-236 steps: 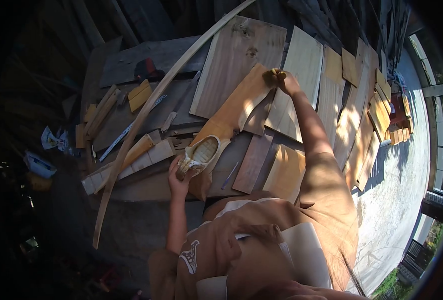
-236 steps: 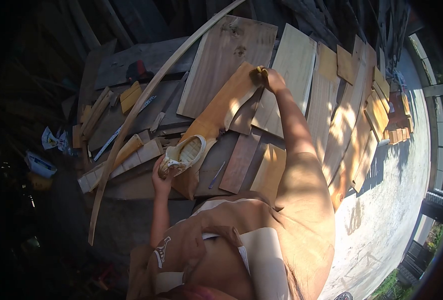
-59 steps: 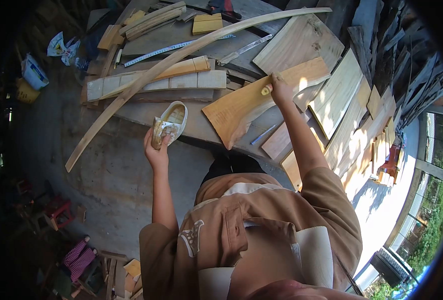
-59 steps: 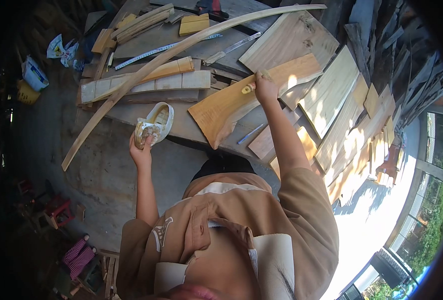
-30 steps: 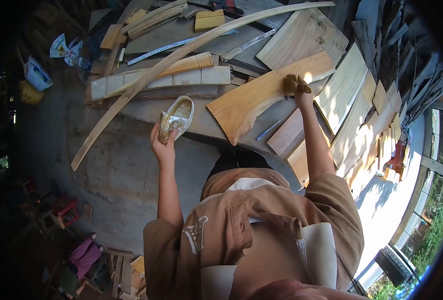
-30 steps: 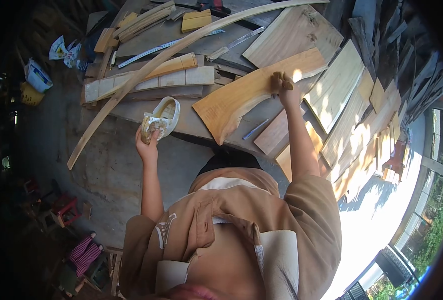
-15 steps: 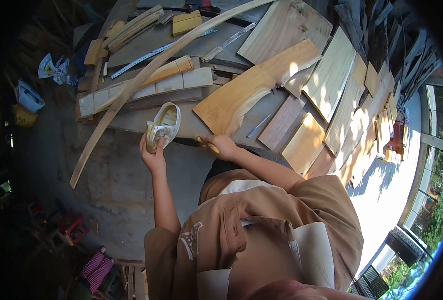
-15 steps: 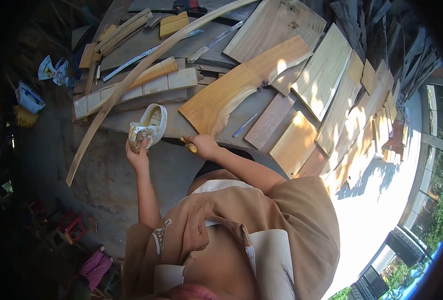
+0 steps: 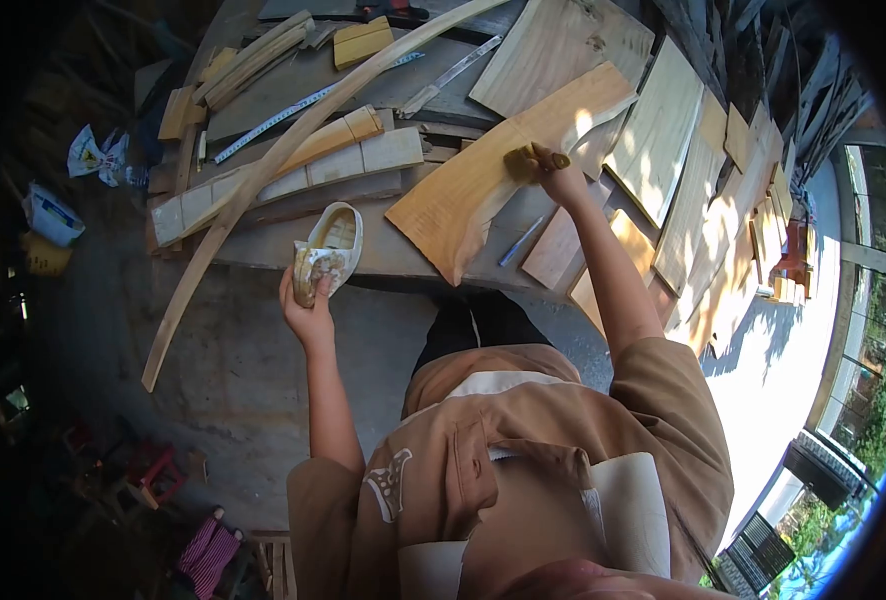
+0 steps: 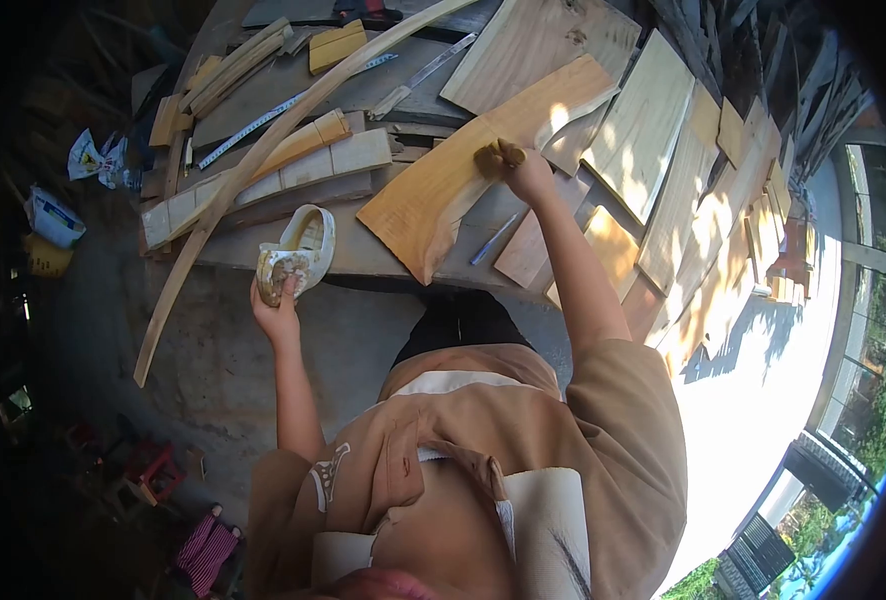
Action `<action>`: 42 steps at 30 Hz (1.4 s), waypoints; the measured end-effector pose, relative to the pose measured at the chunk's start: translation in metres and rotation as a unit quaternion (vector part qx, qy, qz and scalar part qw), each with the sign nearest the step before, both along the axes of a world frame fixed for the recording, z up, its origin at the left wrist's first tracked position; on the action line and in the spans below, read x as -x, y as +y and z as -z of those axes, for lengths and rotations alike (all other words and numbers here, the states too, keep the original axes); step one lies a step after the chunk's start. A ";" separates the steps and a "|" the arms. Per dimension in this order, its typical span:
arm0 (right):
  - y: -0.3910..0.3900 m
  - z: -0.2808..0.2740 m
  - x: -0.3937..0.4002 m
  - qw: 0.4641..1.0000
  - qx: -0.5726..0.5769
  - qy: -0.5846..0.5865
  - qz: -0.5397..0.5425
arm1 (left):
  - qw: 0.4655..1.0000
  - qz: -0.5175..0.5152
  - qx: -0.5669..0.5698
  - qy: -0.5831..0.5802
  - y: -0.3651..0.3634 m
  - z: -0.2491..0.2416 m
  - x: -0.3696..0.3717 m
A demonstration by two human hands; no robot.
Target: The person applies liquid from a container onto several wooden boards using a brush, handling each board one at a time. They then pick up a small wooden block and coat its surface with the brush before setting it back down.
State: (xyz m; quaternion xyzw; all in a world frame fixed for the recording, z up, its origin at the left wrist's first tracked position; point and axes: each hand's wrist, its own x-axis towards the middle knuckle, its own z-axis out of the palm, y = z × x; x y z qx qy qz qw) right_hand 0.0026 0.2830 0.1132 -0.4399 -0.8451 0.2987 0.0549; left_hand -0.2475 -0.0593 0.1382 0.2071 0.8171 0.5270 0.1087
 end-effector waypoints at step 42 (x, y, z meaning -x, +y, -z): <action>-0.164 -0.124 -0.159 0.968 0.128 0.099 -0.190 | 0.875 0.484 -0.010 -0.014 0.048 -0.054 -0.205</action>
